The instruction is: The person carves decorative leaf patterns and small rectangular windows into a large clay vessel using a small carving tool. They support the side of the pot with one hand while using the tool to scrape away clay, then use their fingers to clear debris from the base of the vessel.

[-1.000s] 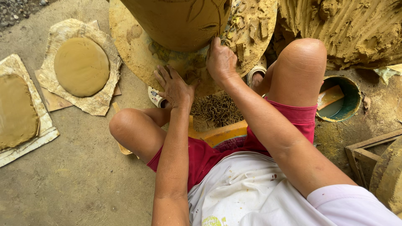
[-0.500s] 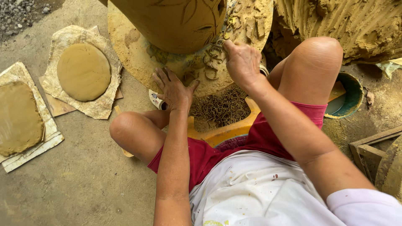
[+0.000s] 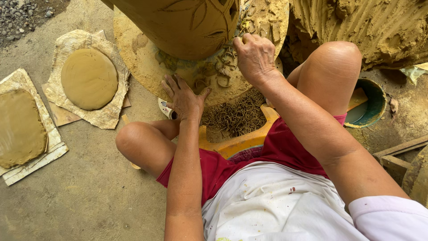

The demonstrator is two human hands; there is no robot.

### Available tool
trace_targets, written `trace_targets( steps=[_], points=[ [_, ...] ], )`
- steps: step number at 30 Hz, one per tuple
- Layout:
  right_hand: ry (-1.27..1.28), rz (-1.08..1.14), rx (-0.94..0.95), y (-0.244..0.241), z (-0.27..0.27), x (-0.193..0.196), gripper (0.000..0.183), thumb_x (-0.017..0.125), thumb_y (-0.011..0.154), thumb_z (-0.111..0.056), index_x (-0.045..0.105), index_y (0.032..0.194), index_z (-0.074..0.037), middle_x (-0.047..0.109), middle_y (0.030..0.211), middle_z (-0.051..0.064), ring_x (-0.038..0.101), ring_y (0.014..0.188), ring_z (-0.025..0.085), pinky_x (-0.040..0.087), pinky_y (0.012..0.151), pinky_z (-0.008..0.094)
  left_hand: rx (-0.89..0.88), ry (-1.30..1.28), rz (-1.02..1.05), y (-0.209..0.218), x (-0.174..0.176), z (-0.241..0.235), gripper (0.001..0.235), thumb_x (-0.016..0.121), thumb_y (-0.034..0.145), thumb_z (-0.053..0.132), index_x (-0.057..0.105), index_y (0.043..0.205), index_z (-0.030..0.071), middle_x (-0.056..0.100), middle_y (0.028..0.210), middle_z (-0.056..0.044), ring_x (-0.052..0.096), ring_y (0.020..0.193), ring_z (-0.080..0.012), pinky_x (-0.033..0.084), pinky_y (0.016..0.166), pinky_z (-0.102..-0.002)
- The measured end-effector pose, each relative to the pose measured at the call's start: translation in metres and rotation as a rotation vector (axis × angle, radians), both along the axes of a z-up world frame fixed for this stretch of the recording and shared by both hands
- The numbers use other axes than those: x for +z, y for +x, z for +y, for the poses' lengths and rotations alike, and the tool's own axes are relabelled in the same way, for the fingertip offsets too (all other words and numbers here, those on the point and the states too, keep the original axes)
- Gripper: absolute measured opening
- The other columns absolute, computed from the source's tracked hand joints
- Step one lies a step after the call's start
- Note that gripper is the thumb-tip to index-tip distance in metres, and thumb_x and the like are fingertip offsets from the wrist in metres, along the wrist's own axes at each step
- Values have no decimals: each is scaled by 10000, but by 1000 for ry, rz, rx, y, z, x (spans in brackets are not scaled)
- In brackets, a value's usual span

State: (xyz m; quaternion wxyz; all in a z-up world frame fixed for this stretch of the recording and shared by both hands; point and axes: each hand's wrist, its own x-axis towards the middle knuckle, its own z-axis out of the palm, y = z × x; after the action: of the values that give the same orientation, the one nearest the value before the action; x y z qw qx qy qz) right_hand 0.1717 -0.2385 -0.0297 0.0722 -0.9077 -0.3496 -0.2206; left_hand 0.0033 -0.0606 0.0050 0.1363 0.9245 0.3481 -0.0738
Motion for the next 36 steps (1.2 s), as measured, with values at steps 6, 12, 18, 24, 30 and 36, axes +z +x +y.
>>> trace_targets(
  steps=[6, 12, 18, 24, 30, 36],
  points=[
    [52, -13, 9, -3, -2, 6, 92, 645, 1031, -78, 717, 985, -112, 632, 755, 23, 632, 670, 121, 499, 509, 314, -7, 11, 11, -1, 0, 0, 1277, 820, 718, 735, 219, 1588, 19, 32, 1670, -223, 17, 1551, -409, 307, 1041, -837],
    [0, 1, -5, -2, 0, 3, 87, 640, 997, -60, 708, 982, -112, 624, 763, 16, 615, 669, 114, 495, 514, 315, 0, 18, -6, -1, 0, 1, 1270, 825, 713, 709, 231, 1600, 20, 36, 1683, -208, 20, 1554, -397, 300, 1035, -845],
    [-78, -6, 33, 6, 4, 0, 142, 623, 996, -53, 720, 1028, -152, 585, 713, 8, 543, 587, 105, 456, 452, 284, 18, -23, -14, -1, -1, 1, 1259, 842, 714, 687, 239, 1591, 14, 46, 1687, -206, 17, 1570, -394, 307, 1046, -835],
    [-99, 69, 106, -15, -8, 24, 105, 616, 1023, -77, 709, 1000, -119, 641, 780, 49, 586, 639, 128, 466, 486, 287, 8, -4, -36, -3, 3, 2, 1236, 852, 719, 657, 248, 1589, 20, 55, 1686, -202, 30, 1565, -386, 295, 1042, -840],
    [-71, 83, 138, -35, -25, 32, 89, 649, 922, -71, 701, 983, -109, 670, 815, 63, 628, 697, 151, 494, 554, 327, 14, -32, -84, -4, -4, 5, 1229, 845, 704, 647, 257, 1589, 28, 69, 1695, -212, 25, 1570, -389, 251, 1060, -835],
    [32, -11, 40, -21, -10, 22, 70, 649, 1010, -90, 717, 1024, -85, 639, 789, 47, 571, 657, 128, 466, 517, 300, -12, 59, -115, -8, -13, 1, 1140, 825, 750, 673, 315, 1574, 73, 159, 1674, -229, 67, 1562, -414, 14, 1146, -806]
  ],
)
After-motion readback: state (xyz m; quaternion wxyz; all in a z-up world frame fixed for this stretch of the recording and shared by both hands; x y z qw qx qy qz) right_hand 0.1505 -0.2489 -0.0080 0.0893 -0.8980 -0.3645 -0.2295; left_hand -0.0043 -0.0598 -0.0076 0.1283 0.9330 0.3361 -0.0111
